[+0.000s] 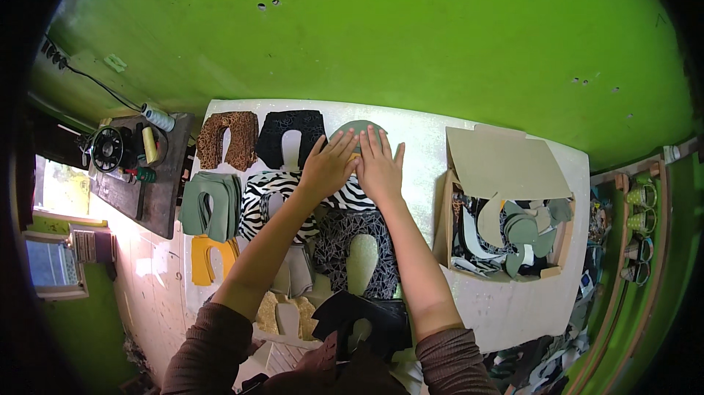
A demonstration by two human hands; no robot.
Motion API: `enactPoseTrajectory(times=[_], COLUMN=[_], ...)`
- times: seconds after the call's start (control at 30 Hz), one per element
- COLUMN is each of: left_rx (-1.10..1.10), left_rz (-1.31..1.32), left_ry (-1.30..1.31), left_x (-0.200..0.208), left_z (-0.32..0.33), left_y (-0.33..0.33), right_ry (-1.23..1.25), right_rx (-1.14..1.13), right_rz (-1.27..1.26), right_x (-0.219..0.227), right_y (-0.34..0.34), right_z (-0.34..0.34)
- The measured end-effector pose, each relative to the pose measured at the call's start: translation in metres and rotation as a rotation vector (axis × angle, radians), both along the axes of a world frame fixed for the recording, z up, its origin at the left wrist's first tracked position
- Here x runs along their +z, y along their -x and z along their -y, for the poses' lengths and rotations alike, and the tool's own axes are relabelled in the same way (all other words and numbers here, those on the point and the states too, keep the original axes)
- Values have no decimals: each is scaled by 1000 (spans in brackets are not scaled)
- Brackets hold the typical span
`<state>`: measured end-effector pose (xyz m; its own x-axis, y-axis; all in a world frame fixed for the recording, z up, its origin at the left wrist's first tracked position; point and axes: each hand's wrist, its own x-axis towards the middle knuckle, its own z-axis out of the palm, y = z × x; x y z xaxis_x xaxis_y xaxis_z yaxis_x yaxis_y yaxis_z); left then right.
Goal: Sorting and organizing various patterned shoe upper components from a box onto a workstation table.
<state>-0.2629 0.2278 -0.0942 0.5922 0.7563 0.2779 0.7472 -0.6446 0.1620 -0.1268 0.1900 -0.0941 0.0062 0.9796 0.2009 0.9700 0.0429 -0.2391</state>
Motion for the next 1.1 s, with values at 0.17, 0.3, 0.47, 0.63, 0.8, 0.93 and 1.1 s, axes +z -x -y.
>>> enactPoseTrajectory(times=[0.17,0.3,0.47,0.63,0.8,0.93,1.1], left_rx=[35,102,143,128,127,94,33], left_rz=[-60,44,58,73,84,107,12], left_ry=[-33,-162,-137,-135,-173,-176,-156], left_x=[15,49,66,88,120,126,117], left_z=[9,54,121,168,201,227,255], left_y=[6,-2,-15,-55,-101,-143,-179], right_ry=[-21,-62,-60,-191,-266,-243,-226], right_rx=[89,128,217,216,222,202,150], right_rz=[-125,-133,-102,-214,-146,-113,-67], right_x=[19,36,50,65,104,113,103], right_y=[-4,0,-1,-36,-85,-129,-186], right_z=[13,62,121,159,190,218,251])
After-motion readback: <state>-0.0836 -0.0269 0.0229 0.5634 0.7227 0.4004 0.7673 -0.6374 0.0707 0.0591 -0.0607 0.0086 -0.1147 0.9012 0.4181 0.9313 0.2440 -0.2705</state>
